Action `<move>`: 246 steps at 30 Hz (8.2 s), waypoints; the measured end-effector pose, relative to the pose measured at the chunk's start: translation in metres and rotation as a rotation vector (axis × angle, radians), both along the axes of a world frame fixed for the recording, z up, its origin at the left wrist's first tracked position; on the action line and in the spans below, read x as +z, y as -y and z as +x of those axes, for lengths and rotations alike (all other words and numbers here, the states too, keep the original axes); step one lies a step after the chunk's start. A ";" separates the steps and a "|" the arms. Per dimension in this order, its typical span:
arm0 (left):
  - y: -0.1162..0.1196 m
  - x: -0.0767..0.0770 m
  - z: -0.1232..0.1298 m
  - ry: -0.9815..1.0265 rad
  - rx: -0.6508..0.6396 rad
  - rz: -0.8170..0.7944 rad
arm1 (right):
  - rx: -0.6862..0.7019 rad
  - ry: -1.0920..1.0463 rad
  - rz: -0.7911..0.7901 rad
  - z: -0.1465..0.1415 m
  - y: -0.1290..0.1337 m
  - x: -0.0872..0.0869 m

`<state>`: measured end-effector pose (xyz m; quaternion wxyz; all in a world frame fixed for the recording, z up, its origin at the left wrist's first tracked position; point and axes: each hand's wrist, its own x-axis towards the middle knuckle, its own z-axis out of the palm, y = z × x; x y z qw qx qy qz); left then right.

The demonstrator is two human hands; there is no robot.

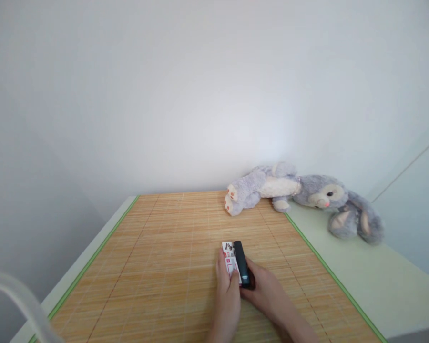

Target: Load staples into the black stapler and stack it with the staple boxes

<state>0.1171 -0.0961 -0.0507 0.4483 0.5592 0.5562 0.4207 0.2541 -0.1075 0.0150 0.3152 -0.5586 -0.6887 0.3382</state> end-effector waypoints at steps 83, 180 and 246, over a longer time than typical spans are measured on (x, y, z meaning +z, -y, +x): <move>0.018 0.015 -0.134 -1.148 -0.084 0.347 | -0.114 0.706 0.153 -0.051 0.021 -0.033; 0.009 0.002 -0.141 -1.127 -0.110 0.265 | -0.154 0.703 0.131 -0.051 0.014 -0.048; 0.016 0.011 -0.134 -1.145 -0.070 0.325 | -0.151 0.644 0.103 -0.050 0.022 -0.031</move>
